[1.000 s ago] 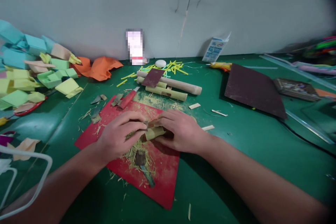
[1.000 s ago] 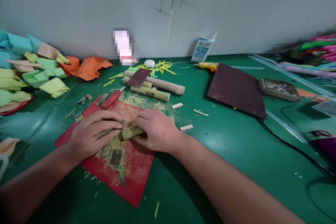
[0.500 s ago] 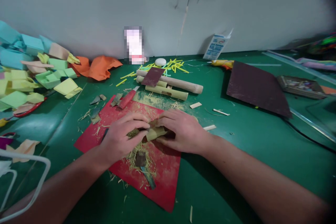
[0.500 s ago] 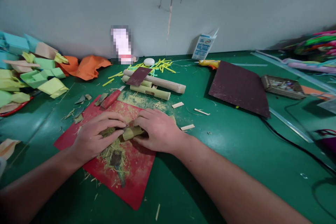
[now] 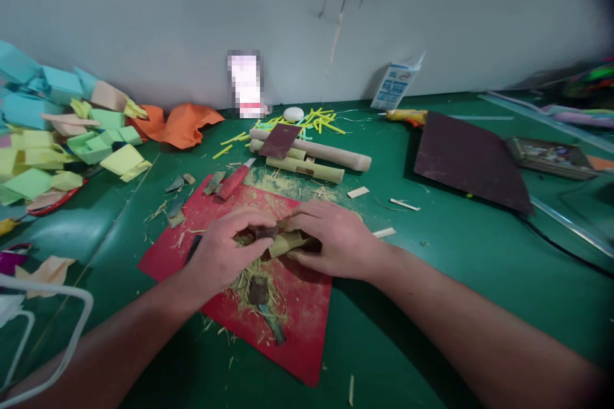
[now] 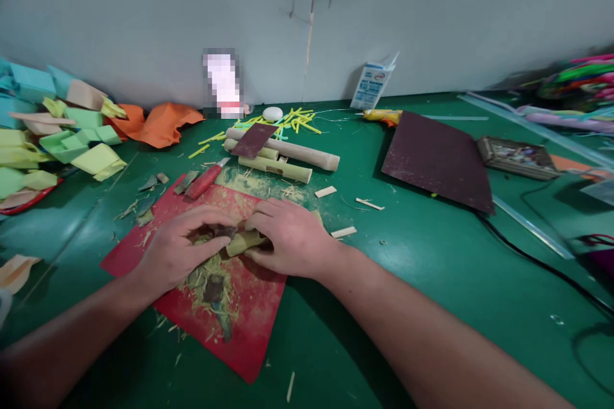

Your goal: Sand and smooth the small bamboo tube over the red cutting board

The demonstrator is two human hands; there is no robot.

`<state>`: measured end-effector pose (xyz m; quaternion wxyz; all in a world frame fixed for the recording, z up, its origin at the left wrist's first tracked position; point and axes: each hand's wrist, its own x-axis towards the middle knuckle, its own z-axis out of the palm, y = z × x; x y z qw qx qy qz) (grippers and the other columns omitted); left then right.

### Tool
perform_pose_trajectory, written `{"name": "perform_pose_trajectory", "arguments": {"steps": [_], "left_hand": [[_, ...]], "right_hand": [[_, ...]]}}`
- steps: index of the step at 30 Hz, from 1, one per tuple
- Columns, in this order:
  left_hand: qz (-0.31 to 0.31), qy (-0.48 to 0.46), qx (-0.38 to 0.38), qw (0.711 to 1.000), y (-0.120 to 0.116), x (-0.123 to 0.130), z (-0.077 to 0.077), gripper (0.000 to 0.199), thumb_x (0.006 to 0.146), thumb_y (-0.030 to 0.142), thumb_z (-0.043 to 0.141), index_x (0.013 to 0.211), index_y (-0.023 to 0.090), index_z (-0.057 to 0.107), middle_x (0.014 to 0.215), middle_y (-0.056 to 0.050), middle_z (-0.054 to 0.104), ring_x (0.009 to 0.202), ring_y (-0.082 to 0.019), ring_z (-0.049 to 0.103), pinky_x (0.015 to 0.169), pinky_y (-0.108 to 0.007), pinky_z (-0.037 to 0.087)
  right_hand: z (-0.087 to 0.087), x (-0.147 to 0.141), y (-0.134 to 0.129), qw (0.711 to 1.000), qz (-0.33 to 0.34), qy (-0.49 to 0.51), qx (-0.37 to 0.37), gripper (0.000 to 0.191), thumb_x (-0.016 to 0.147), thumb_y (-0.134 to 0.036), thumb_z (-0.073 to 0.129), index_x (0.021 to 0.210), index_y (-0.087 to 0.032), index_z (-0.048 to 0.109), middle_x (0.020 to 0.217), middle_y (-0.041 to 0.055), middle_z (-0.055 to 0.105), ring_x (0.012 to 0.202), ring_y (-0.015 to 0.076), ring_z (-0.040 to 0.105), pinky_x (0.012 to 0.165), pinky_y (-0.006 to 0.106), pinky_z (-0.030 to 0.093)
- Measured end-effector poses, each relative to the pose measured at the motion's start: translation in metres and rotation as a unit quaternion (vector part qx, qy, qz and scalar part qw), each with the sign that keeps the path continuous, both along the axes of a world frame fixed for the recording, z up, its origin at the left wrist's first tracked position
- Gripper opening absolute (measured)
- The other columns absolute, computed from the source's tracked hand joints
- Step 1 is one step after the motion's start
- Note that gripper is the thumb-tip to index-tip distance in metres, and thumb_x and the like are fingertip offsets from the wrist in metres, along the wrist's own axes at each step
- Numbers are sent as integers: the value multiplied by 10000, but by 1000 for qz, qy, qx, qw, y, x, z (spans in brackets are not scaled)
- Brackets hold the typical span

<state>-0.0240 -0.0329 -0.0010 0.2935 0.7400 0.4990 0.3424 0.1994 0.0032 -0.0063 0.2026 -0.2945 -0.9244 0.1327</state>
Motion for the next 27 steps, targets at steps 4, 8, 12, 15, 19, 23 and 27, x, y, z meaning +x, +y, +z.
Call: {"name": "perform_pose_trajectory", "arguments": {"steps": [4, 8, 12, 15, 19, 23, 27], "left_hand": [[25, -34, -54, 998, -1, 2, -2, 264, 789, 184, 674, 1051, 217, 689, 1024, -43, 730, 909, -176, 695, 805, -291, 578], [58, -60, -81, 993, -2, 2, -2, 271, 780, 220, 685, 1051, 210, 674, 965, -36, 736, 851, -172, 698, 803, -306, 578], [72, -1, -31, 997, -4, -1, 2, 88, 789, 217, 683, 868, 197, 652, 842, -18, 701, 773, -154, 656, 752, -290, 552], [47, 3, 36, 998, -6, -3, 4, 61, 824, 181, 637, 804, 190, 581, 825, -16, 661, 768, -142, 630, 749, -282, 532], [1, -4, 73, 997, -5, -3, 5, 86, 850, 136, 583, 796, 188, 542, 905, -45, 683, 850, -155, 660, 786, -291, 537], [-24, 10, 93, 995, -3, -3, 5, 99, 850, 113, 583, 799, 193, 553, 916, -48, 700, 875, -162, 675, 799, -291, 544], [-26, 33, 100, 994, -3, -4, 3, 82, 858, 130, 582, 821, 197, 555, 905, -36, 690, 866, -156, 669, 804, -286, 541]], "right_hand": [[0, 0, 1, 1000, 2, 5, 0, 243, 821, -314, 638, 1018, -175, 670, 958, 58, 678, 856, 194, 589, 721, 312, 413], [0, 0, 1, 1000, 1, 0, -1, 266, 806, -304, 650, 1039, -178, 665, 972, 60, 672, 870, 198, 592, 721, 312, 413], [1, 0, 1, 1000, 5, 4, -8, 265, 848, -335, 616, 1060, -183, 662, 963, 64, 669, 867, 199, 594, 712, 314, 414], [0, 0, 0, 1000, 4, 7, -4, 263, 861, -339, 606, 1062, -179, 662, 966, 73, 672, 867, 203, 598, 720, 322, 421], [0, 0, 0, 1000, 0, 0, -2, 257, 844, -289, 624, 1069, -172, 666, 989, 78, 677, 892, 209, 613, 750, 328, 437], [2, 3, 0, 1000, 13, 1, 17, 260, 859, -290, 618, 1080, -161, 663, 999, 84, 676, 887, 210, 608, 740, 329, 437], [6, 8, 1, 998, 56, -2, 26, 244, 904, -308, 594, 1087, -160, 657, 1042, 96, 675, 909, 209, 601, 778, 343, 436]]}}
